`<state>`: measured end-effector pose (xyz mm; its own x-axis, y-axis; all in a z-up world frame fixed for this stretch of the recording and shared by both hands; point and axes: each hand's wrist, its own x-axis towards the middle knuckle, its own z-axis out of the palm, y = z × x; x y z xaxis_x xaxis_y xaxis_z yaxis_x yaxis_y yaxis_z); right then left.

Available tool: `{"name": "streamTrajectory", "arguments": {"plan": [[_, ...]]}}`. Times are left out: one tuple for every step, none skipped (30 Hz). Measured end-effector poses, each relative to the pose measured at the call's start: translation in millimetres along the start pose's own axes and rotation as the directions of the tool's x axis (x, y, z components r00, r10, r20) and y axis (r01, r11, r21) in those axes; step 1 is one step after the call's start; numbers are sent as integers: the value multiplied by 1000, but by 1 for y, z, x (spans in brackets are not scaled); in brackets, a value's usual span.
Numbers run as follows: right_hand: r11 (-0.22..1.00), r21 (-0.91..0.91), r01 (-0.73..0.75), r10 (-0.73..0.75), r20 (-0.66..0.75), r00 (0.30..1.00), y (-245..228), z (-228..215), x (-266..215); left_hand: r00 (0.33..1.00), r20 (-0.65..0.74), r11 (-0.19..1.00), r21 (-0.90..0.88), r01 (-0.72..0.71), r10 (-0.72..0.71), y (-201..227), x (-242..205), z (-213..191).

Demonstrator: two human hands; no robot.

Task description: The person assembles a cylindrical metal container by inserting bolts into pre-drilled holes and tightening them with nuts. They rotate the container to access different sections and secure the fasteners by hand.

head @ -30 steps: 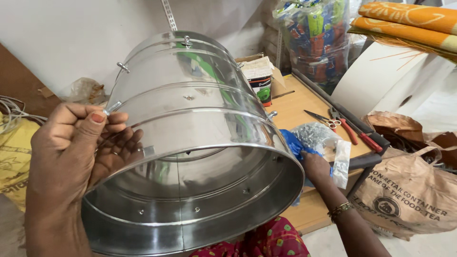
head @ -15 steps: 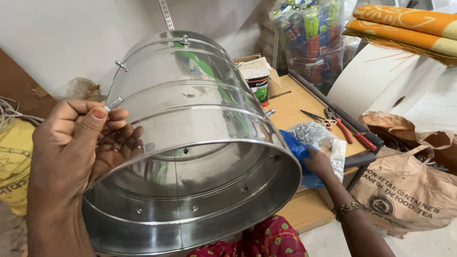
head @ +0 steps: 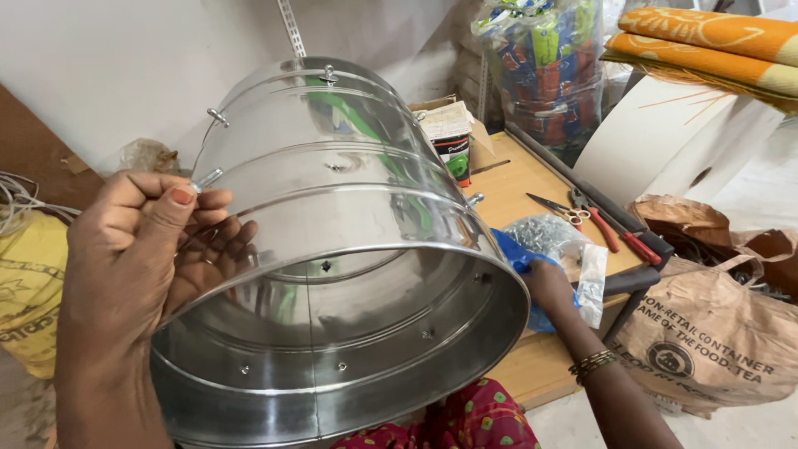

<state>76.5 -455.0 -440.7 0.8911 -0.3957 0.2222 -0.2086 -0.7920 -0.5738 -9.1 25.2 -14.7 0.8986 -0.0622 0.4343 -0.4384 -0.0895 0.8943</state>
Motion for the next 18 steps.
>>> {"name": "streamTrajectory", "arguments": {"plan": [[999, -41, -7, 7, -15, 1000, -3, 0, -4, 1000, -6, 1000, -11, 13, -13, 1, 0, 2], [997, -81, -15, 13, -30, 999, -5, -1, -7, 999, -8, 999, -33, 36, -36, 3, 0, 4], [997, -74, -18, 14, -53, 998, -5, -2, -7, 998, -10, 997, -55, 58, -59, 5, 1, 6], [998, -67, -21, 16, -76, 997, -3, -4, -7, 997, -13, 994, -77, 81, -82, 6, 1, 7], [998, -62, -24, 18, -97, 995, 2, -7, -8, 996, -9, 993, -80, 87, -88, 7, 1, 8], [995, 101, -23, 32, -97, 995, 9, -11, -9, 995, -5, 992, -83, 94, -95, 8, 2, 8], [966, 259, -20, 47, -96, 994, 18, -17, -9, 995, -1, 991, -88, 100, -101, 8, 2, 8], [911, 411, -17, 60, -92, 994, 28, -24, -8, 996, 10, 990, -103, 92, -91, 8, 2, 8], [786, 589, -186, 196, 49, 979, 37, -32, -7, 996, 23, 989, -119, 83, -80, 8, 2, 8], [604, 715, -351, 289, 214, 933, 46, -40, -6, 997, 36, 988, -136, 73, -69, 8, 2, 9], [380, 779, -499, 335, 388, 859, 53, -46, -6, 997, 37, 987, -142, 70, -65, 8, 1, 9], [295, 802, -519, 307, 435, 846, 56, -50, -5, 997, 37, 987, -148, 67, -62, 8, 0, 9], [207, 817, -537, 276, 478, 834, 56, -54, -5, 998, 40, 986, -155, 63, -58, 9, 1, 9], [118, 824, -554, 241, 518, 821, 54, -60, -6, 998, 49, 984, -172, 55, -48, 9, 1, 10], [112, 824, -555, 246, 518, 819, 50, -65, -7, 998, 58, 981, -188, 48, -38, 9, 2, 11], [105, 825, -556, 252, 518, 817, 43, -71, -10, 997, 66, 978, -204, 41, -28, 10, 3, 12], [100, 825, -556, 252, 519, 817, 33, -79, -12, 998, 57, 983, -178, 40, -31, 10, 3, 13], [102, 844, -527, 253, 490, 834, 23, -90, -16, 998, 47, 987, -153, 40, -33, 10, 3, 15]]}}
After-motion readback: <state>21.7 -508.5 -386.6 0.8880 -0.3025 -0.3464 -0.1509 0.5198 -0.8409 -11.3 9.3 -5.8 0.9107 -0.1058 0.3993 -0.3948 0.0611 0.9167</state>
